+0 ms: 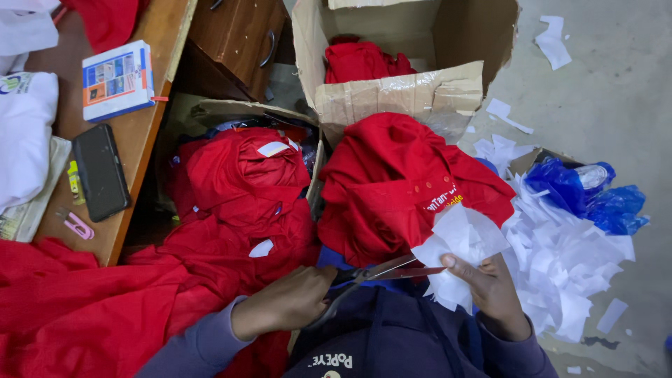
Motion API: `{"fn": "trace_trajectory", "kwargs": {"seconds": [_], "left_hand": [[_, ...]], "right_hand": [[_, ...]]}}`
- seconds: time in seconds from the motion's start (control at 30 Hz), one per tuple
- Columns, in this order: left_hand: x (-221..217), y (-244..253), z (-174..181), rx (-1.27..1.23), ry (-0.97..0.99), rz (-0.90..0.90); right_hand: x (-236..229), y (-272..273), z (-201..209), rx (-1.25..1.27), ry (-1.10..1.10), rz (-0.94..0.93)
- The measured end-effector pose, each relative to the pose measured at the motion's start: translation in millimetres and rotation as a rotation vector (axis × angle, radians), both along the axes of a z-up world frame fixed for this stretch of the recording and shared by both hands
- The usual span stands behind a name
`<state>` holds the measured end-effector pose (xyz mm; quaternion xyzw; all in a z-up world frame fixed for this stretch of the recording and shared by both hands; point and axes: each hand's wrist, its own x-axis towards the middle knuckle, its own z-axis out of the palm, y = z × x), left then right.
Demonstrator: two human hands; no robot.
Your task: The person sits on a blue chair and uses scissors to cut white paper attached to a red shirt. They repeatedly trim the paper and discard the cut pieces onto the floor.
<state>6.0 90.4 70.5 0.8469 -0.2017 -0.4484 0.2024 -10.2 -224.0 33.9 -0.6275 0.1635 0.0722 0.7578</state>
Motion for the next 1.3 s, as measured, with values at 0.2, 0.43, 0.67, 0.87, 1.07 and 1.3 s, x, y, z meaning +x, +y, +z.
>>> {"fn": "trace_trajectory", "kwargs": {"seconds": [0.2,0.43,0.67,0.87,1.07,1.3], "left_hand": [[-5,13,-17,0.022,0.048,-0.008],[-3,-4,-3,0.003,0.036,0.045],[-2,-13,-7,-0.074,-0.026,0.057],[-8,-17,-18,-0.105,-0.072,0.042],[-8,-25,-12,-0.098,0.003,0.091],[-6,-21,-32,-0.101,-0.162,-0.048]], "right_hand": [[-9,-7,-29,0.097,-0.023,-0.032],[-12,-9,-47,-0.040,-0.034,0.104],[-22,-8,-49,-0.183,-0.230,0.239],[-24,-1,-42,-0.102,-0.157,0.236],[-29,7,-40,-0.148,-0.085,0.307],[-51,-14,-121,-0.183,-0.082,0.392]]}}
